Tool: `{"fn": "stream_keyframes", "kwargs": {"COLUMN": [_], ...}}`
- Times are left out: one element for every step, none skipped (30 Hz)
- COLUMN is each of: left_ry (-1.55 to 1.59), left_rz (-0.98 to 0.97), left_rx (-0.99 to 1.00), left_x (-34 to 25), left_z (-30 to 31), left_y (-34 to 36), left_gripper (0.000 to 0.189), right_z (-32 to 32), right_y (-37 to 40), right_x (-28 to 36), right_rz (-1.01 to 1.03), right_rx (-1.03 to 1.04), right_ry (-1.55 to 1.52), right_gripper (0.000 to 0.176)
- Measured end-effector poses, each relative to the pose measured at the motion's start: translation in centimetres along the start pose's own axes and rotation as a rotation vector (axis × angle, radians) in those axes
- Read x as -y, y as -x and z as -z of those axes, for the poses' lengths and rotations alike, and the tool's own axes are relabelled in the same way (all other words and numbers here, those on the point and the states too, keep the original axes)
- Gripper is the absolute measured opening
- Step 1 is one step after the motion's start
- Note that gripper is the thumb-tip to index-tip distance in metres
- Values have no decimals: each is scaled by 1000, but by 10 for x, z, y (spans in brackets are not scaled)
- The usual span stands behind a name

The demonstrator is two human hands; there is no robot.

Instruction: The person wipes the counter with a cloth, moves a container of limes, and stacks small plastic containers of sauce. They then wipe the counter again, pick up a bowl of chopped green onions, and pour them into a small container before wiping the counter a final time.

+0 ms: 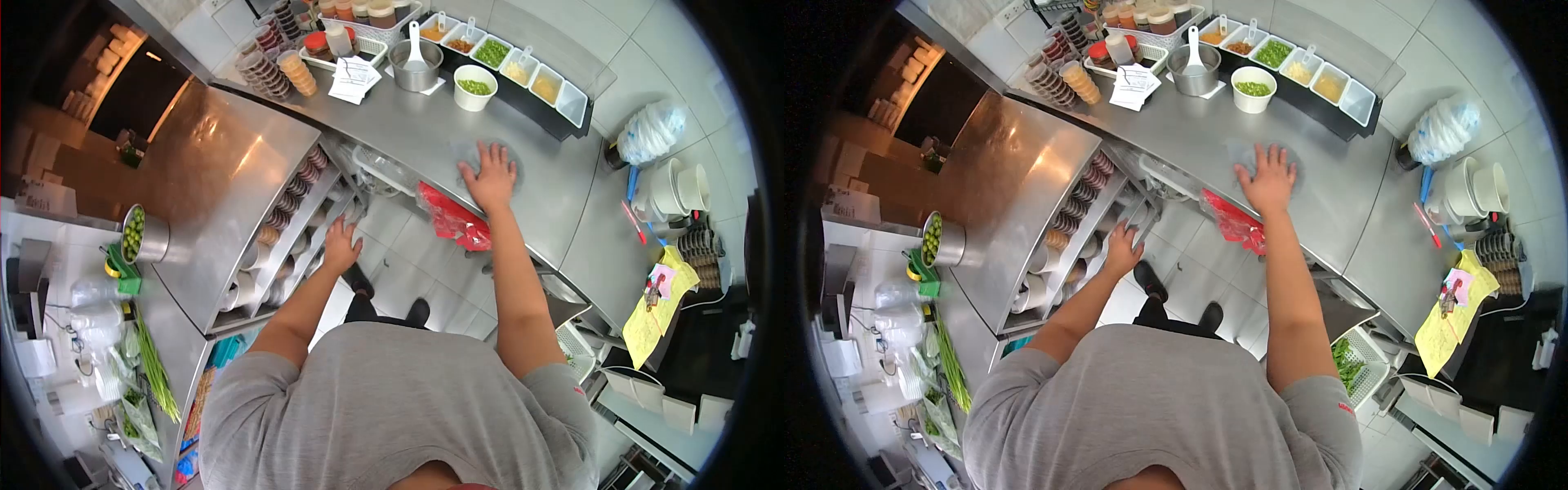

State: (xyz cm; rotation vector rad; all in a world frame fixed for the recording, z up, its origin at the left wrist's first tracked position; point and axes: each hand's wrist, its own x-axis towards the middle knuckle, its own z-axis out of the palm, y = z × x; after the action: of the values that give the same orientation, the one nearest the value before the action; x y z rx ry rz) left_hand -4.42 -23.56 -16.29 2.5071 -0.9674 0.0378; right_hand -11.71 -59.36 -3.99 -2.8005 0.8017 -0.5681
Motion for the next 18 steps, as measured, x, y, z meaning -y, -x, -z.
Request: {"fn": "stream_keyframes", "kwargs": {"left_ry": [-35, -70, -96, -122, -147, -185, -144, -102, -59, -23, 27, 79, 132, 203, 239, 275, 312, 354], "left_rz": [20, 39, 101, 165, 231, 293, 329, 363, 394, 419, 453, 487, 520, 511, 565, 618, 672, 664], "left_rx": [50, 99, 135, 171, 208, 196, 176, 155, 132, 72, -22, -115, -208, -264, -268, -272, -277, -278], "left_x": [4, 11, 15, 19, 24, 35, 44, 54, 57, 59, 61, 58, 60, 77, 74, 64, 54, 49], "left_z": [-5, -10, -9, -9, -9, -15, -17, -19, -18, -18, -21, -20, -23, -34, -33, -27, -20, -15], "left_y": [16, 27, 33, 39, 45, 49, 52, 54, 52, 49, 43, 35, 28, 20, 8, -4, -16, -28], "left_gripper": [44, 45, 46, 47, 49, 51, 50, 50, 49, 46, 46, 45, 45, 44, 43, 42, 42, 41], "right_z": [2, 2, 2, 2, 2, 2, 2, 0, -1, -2, -2, -3, -2, -2, -1, -1, -2, -4], "right_y": [1, 1, 0, -1, -1, -1, 0, 2, 2, 2, 2, 2, 2, 3, 3, 2, 2, 2], "right_x": [-8, -13, -17, -20, -22, -22, -23, -24, -26, -28, -29, -29, -30, -30, -29, -28, -29, -29], "right_rz": [-41, -72, -102, -132, -129, -127, -126, -115, -105, -94, -91, -88, -84, -85, -85, -84, -84, -84], "right_rx": [-20, -42, -65, -85, -101, -115, -129, -150, -173, -199, -207, -214, -220, -225, -229, -234, -237, -241], "right_ry": [6, 8, 10, 13, 7, 2, -2, -22, -41, -58, -64, -70, -74, -78, -82, -86, -90, -93], "right_gripper": [64, 64, 64, 64, 63, 63, 63, 62, 61, 61, 60, 60, 60, 60, 60, 59, 59, 59]}}
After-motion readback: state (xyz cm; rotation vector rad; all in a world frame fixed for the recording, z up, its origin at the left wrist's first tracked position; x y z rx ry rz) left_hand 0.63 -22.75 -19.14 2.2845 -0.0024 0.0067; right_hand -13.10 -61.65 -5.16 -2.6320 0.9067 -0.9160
